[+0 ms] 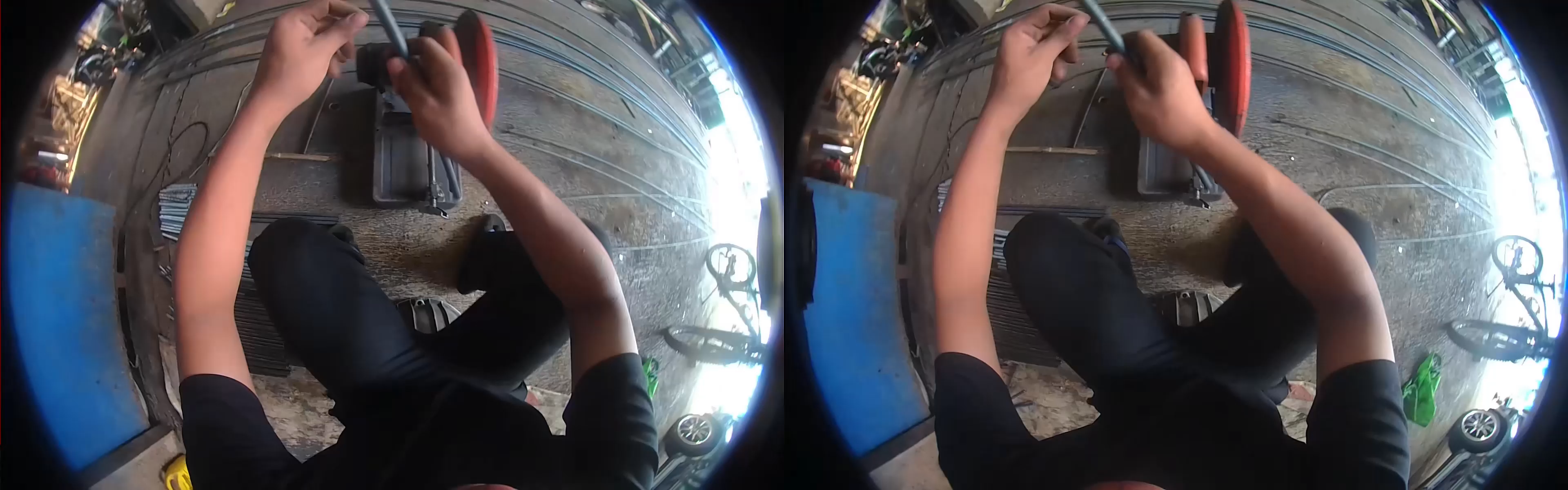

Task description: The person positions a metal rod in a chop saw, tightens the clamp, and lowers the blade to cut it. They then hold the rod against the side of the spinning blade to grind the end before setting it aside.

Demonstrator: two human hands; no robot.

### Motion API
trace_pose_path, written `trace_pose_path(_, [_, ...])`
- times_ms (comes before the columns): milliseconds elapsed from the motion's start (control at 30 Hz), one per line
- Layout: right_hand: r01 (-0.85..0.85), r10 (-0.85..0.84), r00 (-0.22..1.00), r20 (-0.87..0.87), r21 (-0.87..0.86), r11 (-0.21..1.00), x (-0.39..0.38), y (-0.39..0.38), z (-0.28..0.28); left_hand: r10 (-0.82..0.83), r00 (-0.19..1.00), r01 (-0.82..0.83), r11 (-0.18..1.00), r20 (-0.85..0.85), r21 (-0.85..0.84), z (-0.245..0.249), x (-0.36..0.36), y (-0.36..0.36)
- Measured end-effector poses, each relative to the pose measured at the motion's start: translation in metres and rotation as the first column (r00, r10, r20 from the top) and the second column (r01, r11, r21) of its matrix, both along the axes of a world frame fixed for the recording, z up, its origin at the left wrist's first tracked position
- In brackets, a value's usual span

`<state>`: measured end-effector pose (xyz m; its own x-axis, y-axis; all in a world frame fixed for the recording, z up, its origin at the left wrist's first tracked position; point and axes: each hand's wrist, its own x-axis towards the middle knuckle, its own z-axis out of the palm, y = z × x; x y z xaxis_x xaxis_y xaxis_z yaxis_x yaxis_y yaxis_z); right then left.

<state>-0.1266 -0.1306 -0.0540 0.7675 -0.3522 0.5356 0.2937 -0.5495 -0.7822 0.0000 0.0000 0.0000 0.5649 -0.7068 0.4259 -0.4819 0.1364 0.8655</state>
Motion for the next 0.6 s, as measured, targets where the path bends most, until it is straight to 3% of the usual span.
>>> trace_pose_path(33, [0.017,-0.015,0.993,0.118,-0.010,1.000,0.009,-0.005,-0.003,0.052,0.997,-0.058,0.994,0.066,0.094,0.004,0.005,-0.005])
trace_pose_path(67, [0.017,-0.031,0.992,0.119,0.121,0.993,0.016,-0.011,-0.007,0.097,0.986,-0.122,0.976,0.139,0.179,0.007,0.010,-0.011])
trace_pose_path(100, [-0.047,0.035,0.998,0.055,0.240,0.970,-0.045,-0.034,0.008,0.078,0.994,-0.091,0.982,0.081,0.168,0.008,-0.049,-0.033])
trace_pose_path(167, [-0.087,0.059,0.995,0.080,0.399,0.913,-0.058,-0.057,0.014,0.021,0.996,-0.035,0.986,0.084,0.161,0.004,-0.064,-0.057])
trace_pose_path(200, [-0.018,0.006,0.999,0.047,0.267,0.963,-0.058,-0.080,0.007,-0.033,0.989,0.013,0.991,0.144,0.136,-0.002,-0.069,-0.067])
trace_pose_path(233, [-0.070,0.051,0.996,0.068,0.321,0.944,-0.062,-0.096,0.007,-0.088,0.977,0.076,0.995,0.192,0.068,-0.013,-0.069,-0.078])
trace_pose_path(333, [0.033,-0.010,0.995,-0.102,0.233,0.972,-0.089,-0.141,-0.009,-0.122,0.965,0.114,0.992,0.231,0.048,-0.040,-0.064,-0.093])
trace_pose_path(367, [0.037,-0.013,0.995,-0.101,0.238,0.971,-0.099,-0.155,-0.021,-0.081,0.981,0.072,0.996,0.176,0.057,-0.046,-0.058,-0.096])
trace_pose_path(433, [0.069,-0.044,0.964,-0.263,0.088,0.994,-0.119,-0.165,-0.037,-0.038,0.992,0.029,0.997,0.118,0.076,-0.050,-0.052,-0.099])
trace_pose_path(467, [0.068,-0.040,0.963,-0.267,0.098,0.993,-0.123,-0.164,-0.045,-0.256,0.966,0.232,0.923,0.038,0.306,-0.051,-0.053,-0.095])
trace_pose_path(500, [0.057,-0.035,0.940,-0.340,0.055,0.997,-0.128,-0.160,-0.049,-0.437,0.895,0.421,0.759,-0.091,0.496,-0.053,-0.058,-0.089])
trace_pose_path(533, [0.043,-0.034,0.912,-0.408,0.013,0.999,-0.132,-0.153,-0.049,-0.447,0.863,0.496,0.655,-0.237,0.570,-0.062,-0.067,-0.083])
trace_pose_path(567, [0.028,-0.038,0.909,-0.414,-0.031,0.999,-0.131,-0.142,-0.051,-0.434,0.818,0.572,0.537,-0.378,0.620,-0.074,-0.080,-0.075])
trace_pose_path(600, [-0.014,0.000,0.916,-0.401,-0.033,0.999,-0.127,-0.130,-0.055,-0.353,0.738,0.636,0.650,-0.575,0.417,-0.086,-0.097,-0.065])
